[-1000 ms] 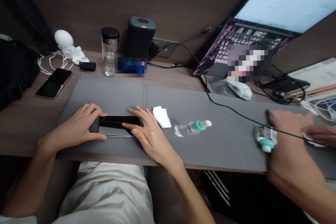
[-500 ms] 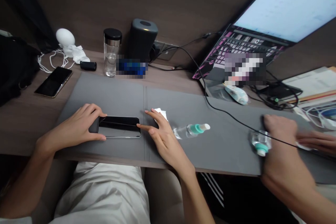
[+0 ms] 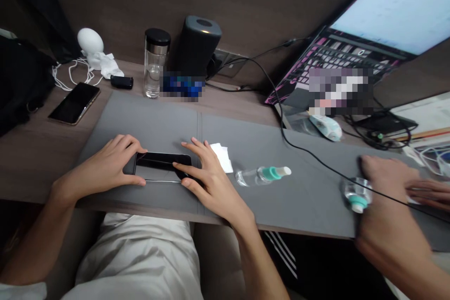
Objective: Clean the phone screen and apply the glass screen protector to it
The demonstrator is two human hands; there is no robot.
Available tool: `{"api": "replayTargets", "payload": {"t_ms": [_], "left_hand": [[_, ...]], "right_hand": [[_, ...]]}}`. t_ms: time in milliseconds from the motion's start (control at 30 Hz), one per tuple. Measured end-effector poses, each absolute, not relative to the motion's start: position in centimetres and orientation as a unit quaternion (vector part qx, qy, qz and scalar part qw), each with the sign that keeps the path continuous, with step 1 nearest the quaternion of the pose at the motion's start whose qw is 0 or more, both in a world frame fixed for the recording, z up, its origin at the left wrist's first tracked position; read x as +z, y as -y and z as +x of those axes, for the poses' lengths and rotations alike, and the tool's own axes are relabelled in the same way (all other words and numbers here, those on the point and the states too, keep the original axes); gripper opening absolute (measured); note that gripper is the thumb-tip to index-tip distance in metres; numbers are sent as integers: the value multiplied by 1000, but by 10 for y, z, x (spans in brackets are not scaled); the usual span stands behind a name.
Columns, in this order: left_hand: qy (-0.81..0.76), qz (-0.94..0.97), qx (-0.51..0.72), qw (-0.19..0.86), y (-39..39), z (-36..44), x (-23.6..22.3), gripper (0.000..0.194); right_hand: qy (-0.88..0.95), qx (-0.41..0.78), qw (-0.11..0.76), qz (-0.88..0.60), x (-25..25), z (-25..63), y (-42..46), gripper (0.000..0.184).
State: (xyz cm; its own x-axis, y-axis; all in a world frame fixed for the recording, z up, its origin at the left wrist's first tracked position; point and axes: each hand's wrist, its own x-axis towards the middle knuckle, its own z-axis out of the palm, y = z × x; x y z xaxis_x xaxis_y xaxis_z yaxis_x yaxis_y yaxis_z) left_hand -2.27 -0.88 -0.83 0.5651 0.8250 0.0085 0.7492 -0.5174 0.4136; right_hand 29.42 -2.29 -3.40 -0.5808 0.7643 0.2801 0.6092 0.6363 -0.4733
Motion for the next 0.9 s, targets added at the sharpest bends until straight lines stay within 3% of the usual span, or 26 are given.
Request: {"api": "replayTargets", "payload": {"t_ms": [200,533,767,833,900], "left_hand": [[-453,866,109,181,9,-21,-11,64],[-452,865,103,191,9,-20,-8,57],[-449,865,111,193,4,-25,-12,66],[-455,859,111,205,3,-25,-11,65],[-464,852,109,215,3,-25,-10,64]], "right_hand": [[898,146,220,-352,-29,266,14,46],[922,127,200,-308,-21,224,11,67],[932,73,208,-287,-16,240,18,73],[902,74,259,-337,-13,261,22,68],[841,61,318,-433,-15,284,27,51]]}}
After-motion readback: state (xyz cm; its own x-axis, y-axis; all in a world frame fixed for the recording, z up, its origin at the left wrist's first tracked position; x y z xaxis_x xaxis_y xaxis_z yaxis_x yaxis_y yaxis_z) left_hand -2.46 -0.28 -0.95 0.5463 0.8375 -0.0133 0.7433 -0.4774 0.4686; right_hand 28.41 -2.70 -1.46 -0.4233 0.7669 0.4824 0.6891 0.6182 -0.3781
